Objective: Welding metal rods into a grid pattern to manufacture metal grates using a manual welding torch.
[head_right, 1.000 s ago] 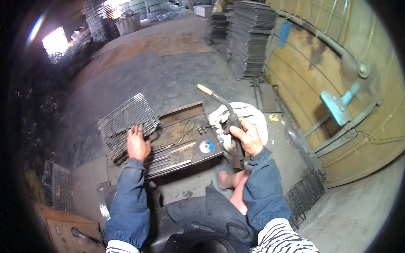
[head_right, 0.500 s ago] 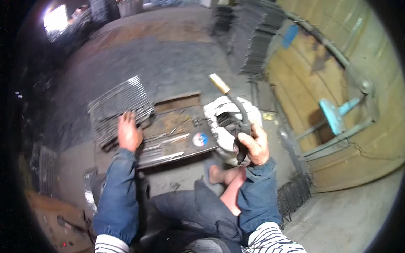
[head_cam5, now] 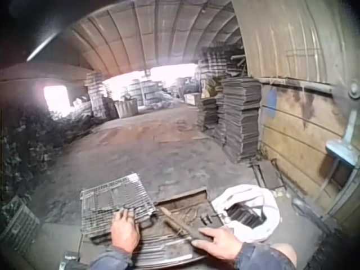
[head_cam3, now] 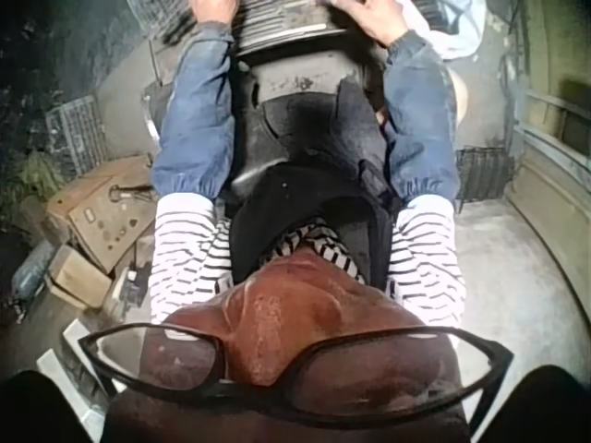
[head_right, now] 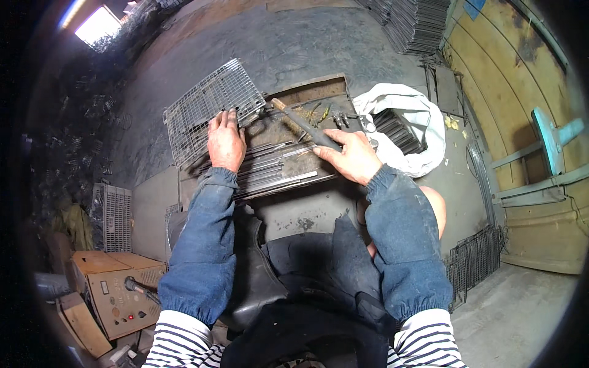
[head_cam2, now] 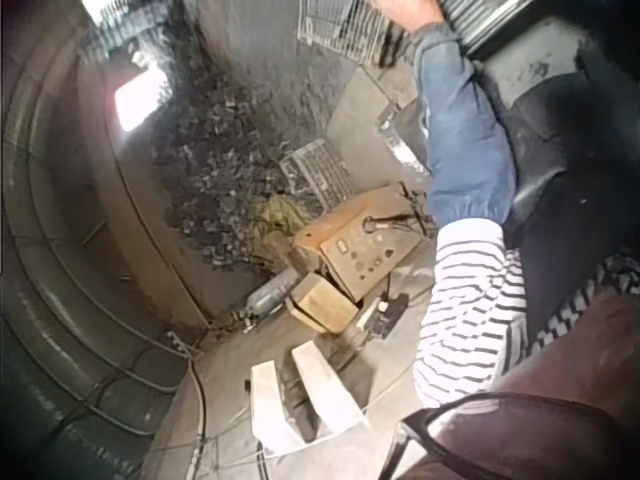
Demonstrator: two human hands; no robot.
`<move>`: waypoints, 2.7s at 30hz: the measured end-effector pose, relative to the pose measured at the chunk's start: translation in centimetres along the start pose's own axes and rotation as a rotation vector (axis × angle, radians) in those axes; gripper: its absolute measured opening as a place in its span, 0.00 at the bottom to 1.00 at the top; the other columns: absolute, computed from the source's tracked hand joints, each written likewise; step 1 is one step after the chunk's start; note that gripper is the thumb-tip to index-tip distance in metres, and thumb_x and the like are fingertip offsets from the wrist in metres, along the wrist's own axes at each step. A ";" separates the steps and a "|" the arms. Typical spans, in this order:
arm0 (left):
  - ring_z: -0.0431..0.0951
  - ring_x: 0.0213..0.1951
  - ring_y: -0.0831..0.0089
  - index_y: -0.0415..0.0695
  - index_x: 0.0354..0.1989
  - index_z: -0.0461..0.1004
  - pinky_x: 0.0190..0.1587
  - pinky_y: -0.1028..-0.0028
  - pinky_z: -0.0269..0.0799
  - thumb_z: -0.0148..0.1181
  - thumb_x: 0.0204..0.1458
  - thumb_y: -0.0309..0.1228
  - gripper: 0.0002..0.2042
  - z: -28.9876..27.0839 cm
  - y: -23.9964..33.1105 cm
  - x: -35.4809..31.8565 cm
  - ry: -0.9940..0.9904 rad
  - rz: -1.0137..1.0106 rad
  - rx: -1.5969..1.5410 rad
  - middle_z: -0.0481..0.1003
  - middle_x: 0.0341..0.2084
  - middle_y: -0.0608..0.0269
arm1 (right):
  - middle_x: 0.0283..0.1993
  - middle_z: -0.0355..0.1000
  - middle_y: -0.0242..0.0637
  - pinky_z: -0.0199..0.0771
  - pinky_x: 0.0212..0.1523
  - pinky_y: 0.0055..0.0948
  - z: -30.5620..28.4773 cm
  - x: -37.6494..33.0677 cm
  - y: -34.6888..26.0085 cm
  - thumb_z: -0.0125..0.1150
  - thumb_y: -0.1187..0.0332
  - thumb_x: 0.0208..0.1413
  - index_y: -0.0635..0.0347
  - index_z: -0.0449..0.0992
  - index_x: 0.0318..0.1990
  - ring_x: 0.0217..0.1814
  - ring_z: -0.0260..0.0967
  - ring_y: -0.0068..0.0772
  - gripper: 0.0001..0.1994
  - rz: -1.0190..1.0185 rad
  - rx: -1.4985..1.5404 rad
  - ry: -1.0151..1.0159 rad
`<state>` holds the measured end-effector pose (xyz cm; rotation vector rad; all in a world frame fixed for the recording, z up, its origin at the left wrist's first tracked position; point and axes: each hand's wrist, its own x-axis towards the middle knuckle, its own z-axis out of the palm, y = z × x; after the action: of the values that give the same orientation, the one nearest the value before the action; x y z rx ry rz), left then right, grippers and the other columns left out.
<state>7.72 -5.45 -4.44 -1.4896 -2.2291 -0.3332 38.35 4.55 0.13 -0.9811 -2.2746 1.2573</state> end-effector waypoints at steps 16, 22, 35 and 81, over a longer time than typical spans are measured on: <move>0.67 0.64 0.52 0.35 0.60 0.73 0.71 0.53 0.56 0.59 0.53 0.28 0.24 -0.2 0.1 0.0 0.015 -0.010 0.000 0.74 0.58 0.47 | 0.42 0.80 0.58 0.77 0.51 0.38 1.6 1.8 0.7 0.65 0.51 0.61 0.66 0.75 0.59 0.46 0.81 0.47 0.28 -0.006 -0.019 0.027; 0.68 0.64 0.52 0.35 0.60 0.72 0.71 0.53 0.56 0.58 0.54 0.28 0.24 -0.1 0.3 0.0 0.013 -0.012 -0.008 0.74 0.58 0.47 | 0.43 0.80 0.58 0.77 0.52 0.37 1.7 2.0 1.1 0.64 0.51 0.61 0.68 0.75 0.59 0.47 0.81 0.48 0.28 -0.037 -0.025 0.031; 0.70 0.60 0.48 0.34 0.58 0.72 0.66 0.52 0.62 0.55 0.54 0.29 0.22 0.8 0.0 0.1 0.074 0.042 -0.049 0.74 0.56 0.44 | 0.28 0.77 0.46 0.76 0.35 0.34 2.6 2.4 2.6 0.65 0.58 0.62 0.67 0.79 0.52 0.29 0.75 0.32 0.20 -0.224 -0.045 0.138; 0.67 0.65 0.51 0.30 0.61 0.70 0.70 0.56 0.58 0.51 0.54 0.22 0.23 0.7 0.8 0.6 0.045 -0.026 -0.054 0.71 0.60 0.43 | 0.38 0.79 0.58 0.80 0.42 0.42 4.9 1.3 1.1 0.69 0.62 0.55 0.67 0.78 0.53 0.40 0.80 0.58 0.22 -0.315 -0.074 0.044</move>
<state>8.14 -4.38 -4.77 -1.4672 -2.2220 -0.4337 34.97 2.94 -3.50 -0.6333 -2.3414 1.0157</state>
